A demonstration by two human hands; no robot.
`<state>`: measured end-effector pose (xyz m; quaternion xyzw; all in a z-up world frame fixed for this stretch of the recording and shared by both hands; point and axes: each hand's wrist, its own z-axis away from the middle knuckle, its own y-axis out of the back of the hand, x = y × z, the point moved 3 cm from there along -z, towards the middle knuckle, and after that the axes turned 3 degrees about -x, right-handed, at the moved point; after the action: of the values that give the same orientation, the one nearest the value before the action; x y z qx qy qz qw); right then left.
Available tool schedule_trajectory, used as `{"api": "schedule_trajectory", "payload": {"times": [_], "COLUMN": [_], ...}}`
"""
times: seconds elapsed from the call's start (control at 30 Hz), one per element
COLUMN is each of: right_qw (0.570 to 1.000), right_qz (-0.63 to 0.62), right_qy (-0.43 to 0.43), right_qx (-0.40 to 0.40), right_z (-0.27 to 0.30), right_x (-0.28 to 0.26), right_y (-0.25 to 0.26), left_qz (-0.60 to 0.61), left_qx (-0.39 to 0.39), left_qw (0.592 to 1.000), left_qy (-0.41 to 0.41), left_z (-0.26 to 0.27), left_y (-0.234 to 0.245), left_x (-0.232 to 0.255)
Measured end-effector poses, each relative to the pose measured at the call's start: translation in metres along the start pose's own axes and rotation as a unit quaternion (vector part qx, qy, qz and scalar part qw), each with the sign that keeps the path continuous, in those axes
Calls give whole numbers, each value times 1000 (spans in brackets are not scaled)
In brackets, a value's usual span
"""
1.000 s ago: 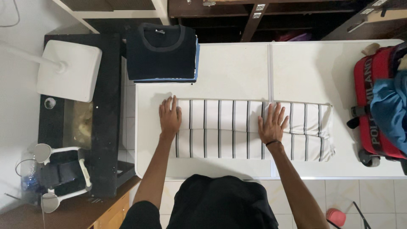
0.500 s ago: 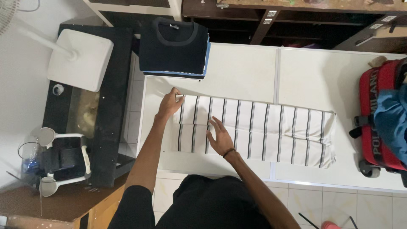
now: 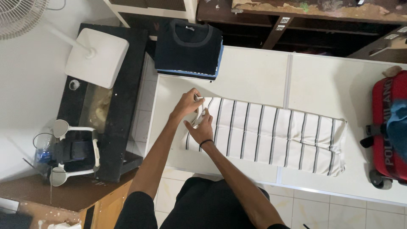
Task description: The person folds a striped shirt by hand on a table and then stacks it with other shirts.
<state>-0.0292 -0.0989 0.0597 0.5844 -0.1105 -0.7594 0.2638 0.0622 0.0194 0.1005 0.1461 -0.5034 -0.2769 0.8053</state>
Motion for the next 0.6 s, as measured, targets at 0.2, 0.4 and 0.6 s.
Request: {"api": "schedule_trajectory", "payload": {"times": [0.2, 0.4, 0.6], "right_qw": [996, 986, 979], "right_qz": [-70, -159, -195], "right_qy": [-25, -56, -56], "right_qx": [57, 21, -14], "right_z": [-14, -17, -31], "right_x": [6, -5, 12], "right_y": [3, 25, 34], "left_qz": [75, 153, 75], "left_qx": [22, 182, 113], "left_qw": [996, 967, 991], "left_qy": [-51, -89, 4], "left_z": [14, 73, 159], "left_y": [-10, -14, -51], "left_x": [6, -52, -51]}}
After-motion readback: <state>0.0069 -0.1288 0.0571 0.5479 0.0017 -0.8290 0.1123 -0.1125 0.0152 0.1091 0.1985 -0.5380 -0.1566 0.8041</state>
